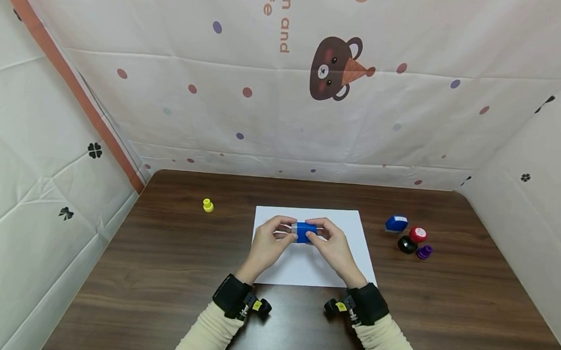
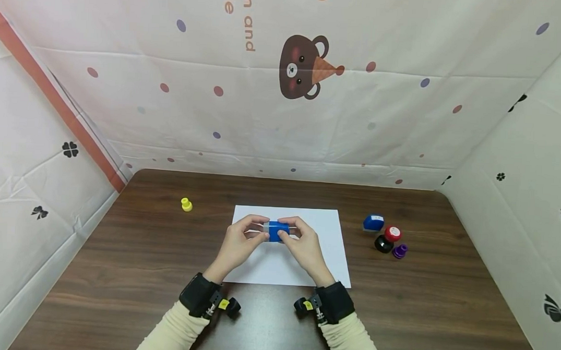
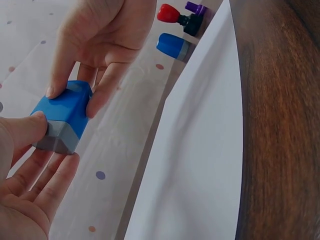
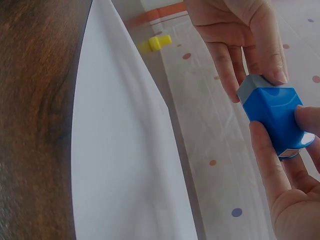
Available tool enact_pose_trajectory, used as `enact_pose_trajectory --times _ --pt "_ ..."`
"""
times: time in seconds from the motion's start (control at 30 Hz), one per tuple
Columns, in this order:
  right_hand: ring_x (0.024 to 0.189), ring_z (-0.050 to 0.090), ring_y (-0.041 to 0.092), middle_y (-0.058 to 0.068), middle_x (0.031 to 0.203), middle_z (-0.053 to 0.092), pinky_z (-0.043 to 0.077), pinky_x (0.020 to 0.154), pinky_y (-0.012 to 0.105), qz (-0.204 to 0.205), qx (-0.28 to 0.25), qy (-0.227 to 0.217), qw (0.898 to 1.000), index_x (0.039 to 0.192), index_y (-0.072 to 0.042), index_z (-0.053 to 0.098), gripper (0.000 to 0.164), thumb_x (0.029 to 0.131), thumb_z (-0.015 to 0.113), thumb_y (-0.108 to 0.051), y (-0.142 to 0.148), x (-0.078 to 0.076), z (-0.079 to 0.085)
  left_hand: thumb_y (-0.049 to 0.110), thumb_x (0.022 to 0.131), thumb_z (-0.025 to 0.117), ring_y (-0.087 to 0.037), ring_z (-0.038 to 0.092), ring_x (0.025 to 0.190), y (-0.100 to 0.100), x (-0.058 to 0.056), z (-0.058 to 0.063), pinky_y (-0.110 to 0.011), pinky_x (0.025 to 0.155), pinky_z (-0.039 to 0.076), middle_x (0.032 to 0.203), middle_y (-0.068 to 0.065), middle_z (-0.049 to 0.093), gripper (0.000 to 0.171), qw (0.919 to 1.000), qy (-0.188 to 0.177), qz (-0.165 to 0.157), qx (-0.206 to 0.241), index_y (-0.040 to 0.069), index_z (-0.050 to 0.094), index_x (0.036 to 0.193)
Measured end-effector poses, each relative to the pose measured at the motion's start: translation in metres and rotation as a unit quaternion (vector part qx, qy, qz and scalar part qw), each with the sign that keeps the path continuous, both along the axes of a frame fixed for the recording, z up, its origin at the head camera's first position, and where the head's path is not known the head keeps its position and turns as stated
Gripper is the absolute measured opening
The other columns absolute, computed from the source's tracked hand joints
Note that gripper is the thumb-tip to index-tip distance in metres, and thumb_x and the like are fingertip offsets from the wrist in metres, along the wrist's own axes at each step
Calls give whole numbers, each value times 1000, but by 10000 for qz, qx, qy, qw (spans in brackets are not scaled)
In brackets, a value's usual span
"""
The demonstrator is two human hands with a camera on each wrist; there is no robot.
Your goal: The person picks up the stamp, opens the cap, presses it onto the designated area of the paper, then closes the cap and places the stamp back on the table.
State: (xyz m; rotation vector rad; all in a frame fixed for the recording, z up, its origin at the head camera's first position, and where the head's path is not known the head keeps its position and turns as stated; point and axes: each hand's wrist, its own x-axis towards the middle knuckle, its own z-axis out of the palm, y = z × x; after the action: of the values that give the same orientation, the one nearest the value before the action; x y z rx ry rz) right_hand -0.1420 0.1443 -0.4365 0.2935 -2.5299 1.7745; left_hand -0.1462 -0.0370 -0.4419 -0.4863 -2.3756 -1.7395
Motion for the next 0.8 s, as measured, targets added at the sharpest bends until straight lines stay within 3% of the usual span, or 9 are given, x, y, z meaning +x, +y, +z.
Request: enact_pose_trajectory --times 0.4,0.57,0.67,0.8 --pt "100 60 23 6 112 58 53 84 31 66 -72 -185 9998 111 -14 61 24 88 63 -15 0 2 3 8 81 69 -11 63 88 -4 2 0 -19 76 54 103 -2 64 27 9999 36 -141 67 13 63 107" --pt "104 59 25 7 117 57 52 88 38 -146 -42 -170 9997 112 -15 61 25 88 63 -18 8 1 4 5 79 71 -12 64 87 -13 -1 -1 -21 74 55 102 -3 65 29 9996 214 120 117 6 63 107" --pt "104 59 26 6 119 57 52 87 39 -326 -30 -207 9992 112 -15 61 25 87 63 -16 16 0 5 3 77 72 -12 64 86 -21 -3 0 -22 73 55 101 -4 65 29 9991 268 318 126 6 64 105" --pt "104 58 26 6 120 57 54 84 36 -337 64 -246 9991 114 -16 60 27 88 63 -17 23 -3 5 2 77 71 -14 64 87 -29 -4 2 -23 74 55 101 -7 65 29 9989 301 344 117 8 63 105"
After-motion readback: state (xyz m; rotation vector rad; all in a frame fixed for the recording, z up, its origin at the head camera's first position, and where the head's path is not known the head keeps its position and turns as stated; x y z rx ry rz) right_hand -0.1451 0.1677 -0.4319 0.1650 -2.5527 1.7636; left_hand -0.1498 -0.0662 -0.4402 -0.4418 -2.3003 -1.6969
